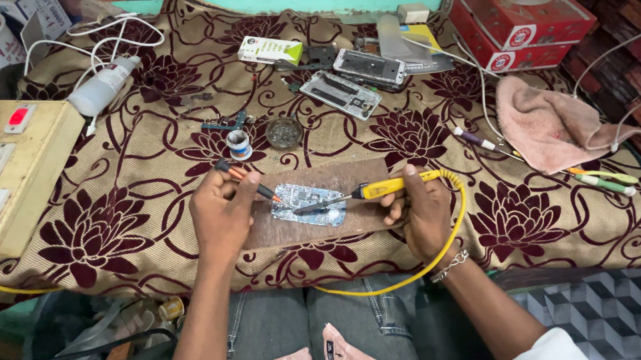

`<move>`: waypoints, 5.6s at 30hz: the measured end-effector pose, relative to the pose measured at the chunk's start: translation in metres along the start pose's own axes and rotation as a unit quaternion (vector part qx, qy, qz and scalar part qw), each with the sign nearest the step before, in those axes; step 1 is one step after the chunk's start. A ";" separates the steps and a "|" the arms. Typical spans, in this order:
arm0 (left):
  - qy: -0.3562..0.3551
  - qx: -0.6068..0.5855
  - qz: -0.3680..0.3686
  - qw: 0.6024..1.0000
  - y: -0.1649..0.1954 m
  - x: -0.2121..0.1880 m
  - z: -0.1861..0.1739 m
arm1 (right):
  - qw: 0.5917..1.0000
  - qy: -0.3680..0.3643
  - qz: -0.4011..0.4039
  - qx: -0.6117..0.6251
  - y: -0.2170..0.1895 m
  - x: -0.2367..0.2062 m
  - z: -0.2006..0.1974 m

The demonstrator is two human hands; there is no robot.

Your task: The person uses a hot air gun and a soldering iron to work on a small circuit board placed on a wooden board. They repeatedly apply heat and solder to specific points on the board while seated at a cluttered workbench.

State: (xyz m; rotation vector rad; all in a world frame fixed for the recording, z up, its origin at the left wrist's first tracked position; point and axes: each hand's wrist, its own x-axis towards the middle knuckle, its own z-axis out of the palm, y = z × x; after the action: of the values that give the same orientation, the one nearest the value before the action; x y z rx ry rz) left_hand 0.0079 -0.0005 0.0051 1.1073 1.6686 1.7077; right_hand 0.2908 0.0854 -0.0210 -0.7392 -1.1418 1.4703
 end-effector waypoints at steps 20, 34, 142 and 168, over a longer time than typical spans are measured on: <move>0.012 -0.046 -0.005 0.999 0.001 0.000 0.000 | 0.999 0.009 0.015 0.029 -0.001 0.000 0.001; -0.013 -0.073 0.002 0.997 -0.010 0.005 -0.002 | 1.000 0.015 0.017 0.019 0.000 0.002 -0.002; -0.002 -0.035 0.081 0.996 -0.013 0.003 0.005 | 1.000 0.005 0.011 -0.017 -0.007 0.000 0.005; -0.019 0.199 0.295 0.934 -0.023 -0.047 0.014 | 1.000 -0.005 -0.011 -0.020 -0.006 -0.002 0.003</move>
State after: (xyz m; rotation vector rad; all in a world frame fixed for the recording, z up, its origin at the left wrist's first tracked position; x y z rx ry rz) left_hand 0.0405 -0.0278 -0.0283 1.9822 1.8244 1.6899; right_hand 0.2905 0.0826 -0.0144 -0.7445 -1.1856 1.4373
